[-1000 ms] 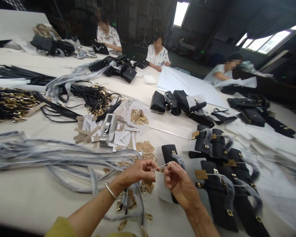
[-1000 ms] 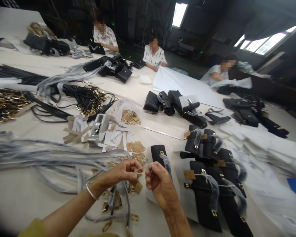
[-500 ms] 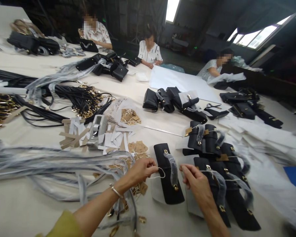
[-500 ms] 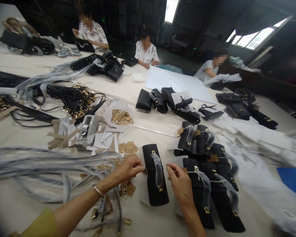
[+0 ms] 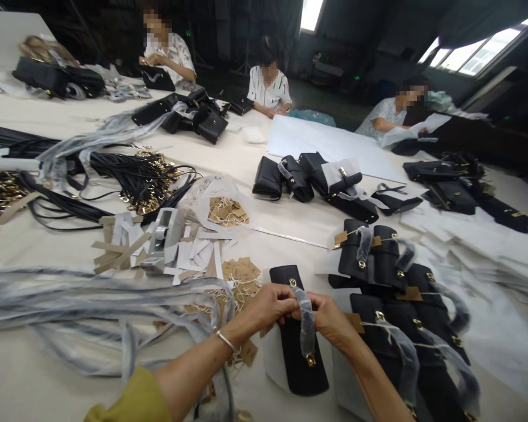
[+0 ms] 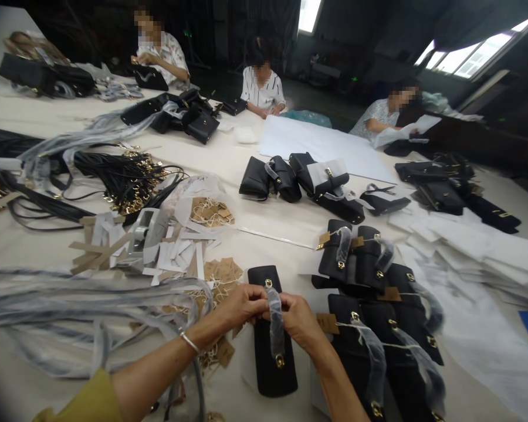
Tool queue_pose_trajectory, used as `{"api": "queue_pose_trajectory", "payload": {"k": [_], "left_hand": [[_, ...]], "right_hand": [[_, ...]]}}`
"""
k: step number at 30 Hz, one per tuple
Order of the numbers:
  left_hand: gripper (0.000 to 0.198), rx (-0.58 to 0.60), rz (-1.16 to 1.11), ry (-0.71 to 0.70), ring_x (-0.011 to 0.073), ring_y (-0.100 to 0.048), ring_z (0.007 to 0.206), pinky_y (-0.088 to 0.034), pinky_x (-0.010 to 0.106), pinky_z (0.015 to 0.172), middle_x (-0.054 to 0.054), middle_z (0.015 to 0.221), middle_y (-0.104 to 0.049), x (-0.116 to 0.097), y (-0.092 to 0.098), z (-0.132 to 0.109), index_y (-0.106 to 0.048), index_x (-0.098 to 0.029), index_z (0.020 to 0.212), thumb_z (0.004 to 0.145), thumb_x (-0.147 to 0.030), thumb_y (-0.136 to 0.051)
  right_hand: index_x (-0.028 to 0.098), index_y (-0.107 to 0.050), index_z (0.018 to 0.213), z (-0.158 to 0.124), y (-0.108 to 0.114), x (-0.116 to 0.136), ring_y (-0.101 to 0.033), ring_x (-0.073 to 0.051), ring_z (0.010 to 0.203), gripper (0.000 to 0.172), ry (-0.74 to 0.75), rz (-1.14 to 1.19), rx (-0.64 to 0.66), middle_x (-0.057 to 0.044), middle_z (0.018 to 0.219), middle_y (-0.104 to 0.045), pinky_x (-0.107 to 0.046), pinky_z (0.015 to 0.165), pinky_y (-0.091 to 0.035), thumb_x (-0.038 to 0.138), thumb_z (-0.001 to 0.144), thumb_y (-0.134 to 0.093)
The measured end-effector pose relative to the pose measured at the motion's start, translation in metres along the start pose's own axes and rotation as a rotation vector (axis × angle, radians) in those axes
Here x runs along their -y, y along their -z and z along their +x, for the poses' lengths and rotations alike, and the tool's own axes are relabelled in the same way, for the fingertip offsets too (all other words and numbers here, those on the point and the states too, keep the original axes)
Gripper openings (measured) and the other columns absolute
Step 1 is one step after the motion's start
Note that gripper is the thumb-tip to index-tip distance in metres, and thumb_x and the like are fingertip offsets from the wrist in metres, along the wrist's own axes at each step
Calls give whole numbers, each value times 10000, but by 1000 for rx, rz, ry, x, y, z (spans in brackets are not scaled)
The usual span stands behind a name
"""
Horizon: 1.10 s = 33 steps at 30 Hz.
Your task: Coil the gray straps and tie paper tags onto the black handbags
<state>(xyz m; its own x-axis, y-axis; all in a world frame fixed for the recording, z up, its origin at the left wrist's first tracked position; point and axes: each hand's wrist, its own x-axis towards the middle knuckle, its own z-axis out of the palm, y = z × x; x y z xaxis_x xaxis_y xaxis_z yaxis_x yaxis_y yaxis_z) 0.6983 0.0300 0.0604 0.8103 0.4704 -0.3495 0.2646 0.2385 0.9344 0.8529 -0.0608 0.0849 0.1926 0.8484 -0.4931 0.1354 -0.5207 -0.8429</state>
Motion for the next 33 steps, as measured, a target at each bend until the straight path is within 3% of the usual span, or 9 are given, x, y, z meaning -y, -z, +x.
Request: {"api": "queue_pose_trajectory", "payload": {"k": [4, 7, 12, 16, 19, 24, 26, 29, 33], "left_hand": [[387, 98, -207, 23, 103, -533, 463, -416, 195, 472, -26, 575, -584, 1, 3, -6, -573, -162, 909, 848, -543, -540], [387, 157, -334, -16, 120, -577, 513, -456, 223, 537, -14, 596, -623, 1, 13, -13, -534, -158, 1044, 858, -497, -556], [265, 162, -287, 38, 124, -603, 590, -473, 254, 630, 1, 664, -647, 6, 26, -13, -594, -137, 954, 739, -284, -644], [144, 88, -183, 58, 116, -590, 576, -440, 224, 581, -6, 644, -633, 11, 23, -5, -594, -143, 820, 716, -242, -585], [101, 46, -122, 64, 110, -572, 536, -413, 203, 526, -22, 599, -608, 13, 18, 1, -598, -147, 757, 708, -230, -566], [117, 35, -17, 89, 106, -553, 487, -377, 192, 473, -43, 586, -584, 11, 11, 5, -634, -150, 735, 713, -258, -593], [127, 5, 51, 63, 96, -539, 523, -355, 187, 491, -44, 618, -592, 10, 10, 3, -657, -152, 750, 724, -266, -609], [160, 1, 113, -3, 90, -500, 593, -319, 184, 517, -47, 658, -593, 7, 10, -2, -683, -155, 774, 697, -295, -696], [237, 174, -58, 45, 79, -432, 552, -282, 189, 496, -56, 610, -548, 6, 15, -9, -673, -146, 793, 677, -342, -740]], "right_hand": [[139, -649, 646, -2, 9, -6, -372, -83, 500, 262, -59, 23, -1, 39, 537, -487, -214, 469, -285, 376, 741, -707], [147, -631, 671, -1, 17, -12, -387, -78, 508, 299, -52, 138, -83, 39, 553, -493, -204, 475, -302, 417, 787, -687], [141, -673, 761, -2, 19, -14, -424, -64, 536, 270, -62, 604, -98, 3, 676, -575, -161, 420, -293, 394, 753, -766], [173, -600, 752, -4, 13, -20, -303, -11, 430, 360, -149, 836, -24, 36, 681, -589, -119, 349, -196, 424, 650, -836], [180, -564, 758, -5, 14, -25, -233, -8, 335, 394, -222, 712, 64, 97, 467, -461, -128, 316, -135, 472, 679, -815], [158, -578, 753, -4, 31, -19, -274, -15, 265, 434, -321, 56, 209, 48, 404, -552, -148, 299, -106, 544, 717, -772], [149, -595, 715, -3, 36, -17, -256, -15, 262, 432, -324, 31, 245, 63, 365, -506, -152, 295, -107, 541, 715, -777], [151, -609, 713, -1, 36, -21, -189, -10, 261, 398, -284, 330, 233, 106, 300, -389, -145, 300, -99, 505, 729, -791], [145, -665, 811, 4, 25, -32, -72, 5, 288, 242, -193, 899, 165, 149, 327, -304, -117, 288, -126, 353, 784, -786]]}}
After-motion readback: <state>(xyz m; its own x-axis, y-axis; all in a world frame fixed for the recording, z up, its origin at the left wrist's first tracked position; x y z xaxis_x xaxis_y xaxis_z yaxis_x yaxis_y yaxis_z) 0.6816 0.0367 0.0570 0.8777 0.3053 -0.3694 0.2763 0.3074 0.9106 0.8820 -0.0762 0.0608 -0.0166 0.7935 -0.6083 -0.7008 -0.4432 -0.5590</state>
